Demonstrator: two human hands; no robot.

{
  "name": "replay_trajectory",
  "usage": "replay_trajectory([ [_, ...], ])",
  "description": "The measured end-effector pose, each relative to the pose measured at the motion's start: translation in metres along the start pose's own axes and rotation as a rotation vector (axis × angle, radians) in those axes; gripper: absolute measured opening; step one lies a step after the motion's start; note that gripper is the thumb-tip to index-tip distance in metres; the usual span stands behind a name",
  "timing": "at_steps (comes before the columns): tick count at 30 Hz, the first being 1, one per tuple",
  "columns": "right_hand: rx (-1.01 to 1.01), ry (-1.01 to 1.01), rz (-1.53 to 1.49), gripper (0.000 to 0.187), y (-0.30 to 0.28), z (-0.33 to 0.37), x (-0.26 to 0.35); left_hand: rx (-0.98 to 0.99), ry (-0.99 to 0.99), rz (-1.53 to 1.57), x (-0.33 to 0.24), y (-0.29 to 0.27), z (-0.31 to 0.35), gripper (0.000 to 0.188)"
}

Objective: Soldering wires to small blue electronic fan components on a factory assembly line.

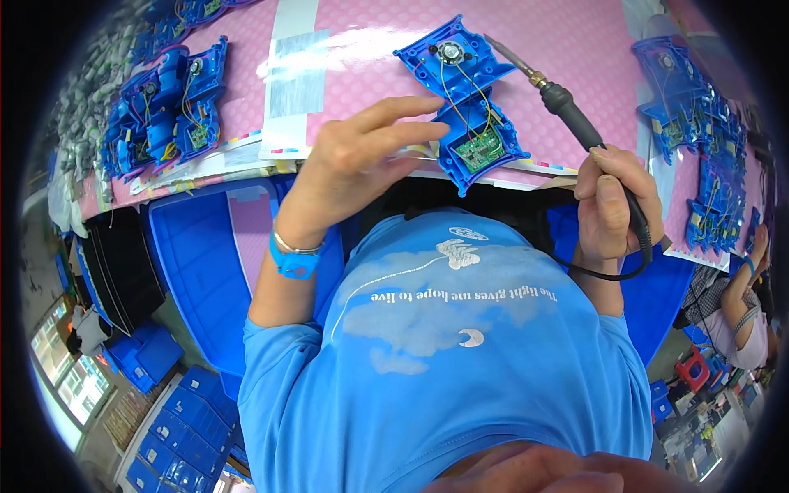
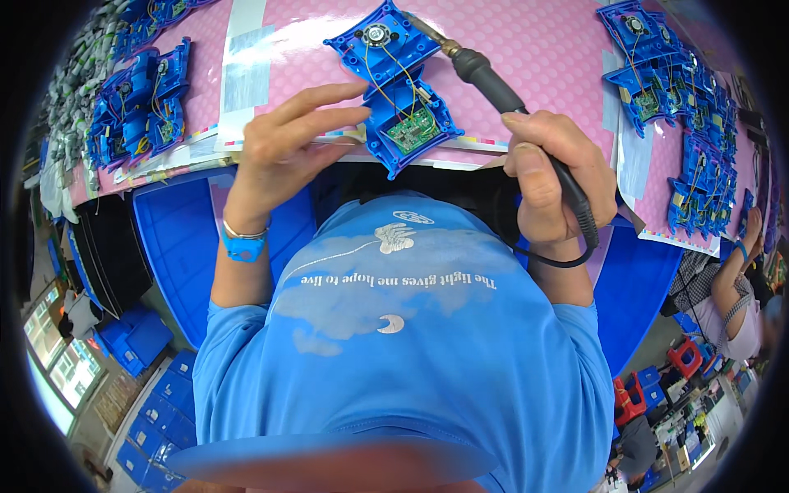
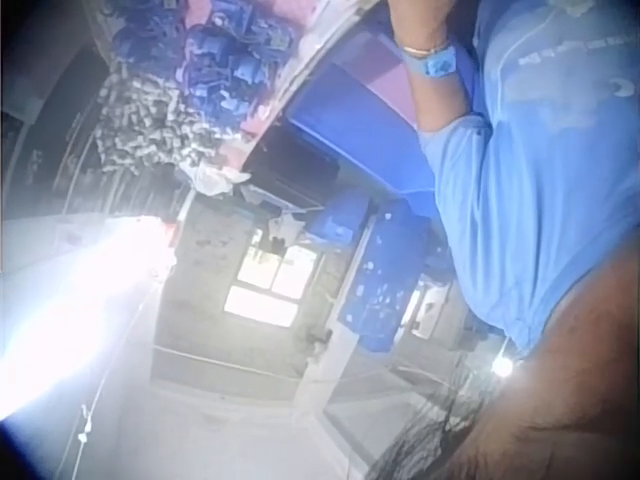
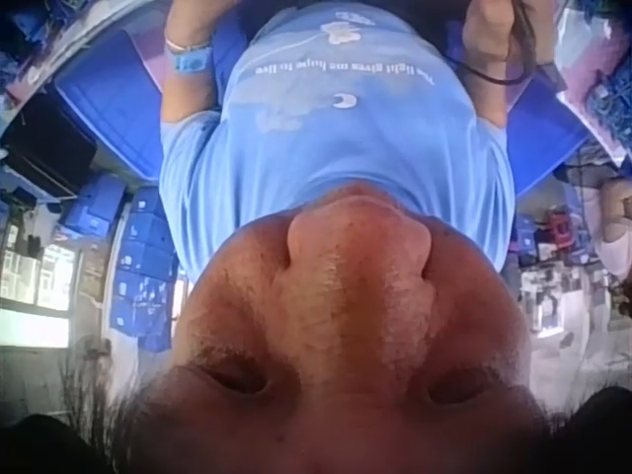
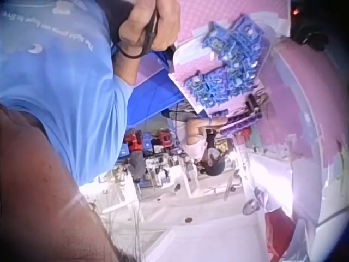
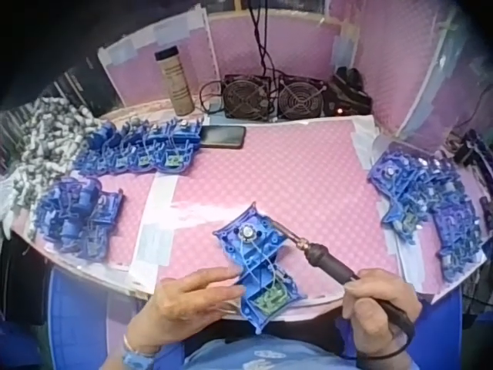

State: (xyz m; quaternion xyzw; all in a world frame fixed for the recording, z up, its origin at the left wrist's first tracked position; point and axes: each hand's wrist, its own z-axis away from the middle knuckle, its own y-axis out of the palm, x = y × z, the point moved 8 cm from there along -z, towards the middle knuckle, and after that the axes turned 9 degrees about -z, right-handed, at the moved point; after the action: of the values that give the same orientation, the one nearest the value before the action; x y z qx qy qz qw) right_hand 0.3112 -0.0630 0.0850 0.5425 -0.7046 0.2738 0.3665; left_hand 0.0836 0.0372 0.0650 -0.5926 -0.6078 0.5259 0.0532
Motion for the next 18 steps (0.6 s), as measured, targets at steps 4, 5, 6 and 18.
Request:
replay_trajectory([
  [4, -0.060, -0.043, 0.031, 0.023, -0.011, -0.001, 0.009, 0.014, 0.063, -0.116, 0.001, 0.016, -0.022, 0.031],
  [5, -0.093, -0.029, 0.012, 0.023, -0.014, 0.000, 0.009, 0.034, 0.088, -0.200, 0.005, 0.018, -0.031, 0.032],
  [6, -0.115, -0.017, 0.028, 0.024, -0.019, 0.002, 0.009, 0.053, 0.115, -0.282, 0.012, 0.017, -0.043, 0.033],
  [18, -0.222, 0.003, 0.091, 0.022, -0.039, 0.005, 0.011, 0.022, 0.198, -0.544, 0.170, -0.060, -0.172, 0.032],
])
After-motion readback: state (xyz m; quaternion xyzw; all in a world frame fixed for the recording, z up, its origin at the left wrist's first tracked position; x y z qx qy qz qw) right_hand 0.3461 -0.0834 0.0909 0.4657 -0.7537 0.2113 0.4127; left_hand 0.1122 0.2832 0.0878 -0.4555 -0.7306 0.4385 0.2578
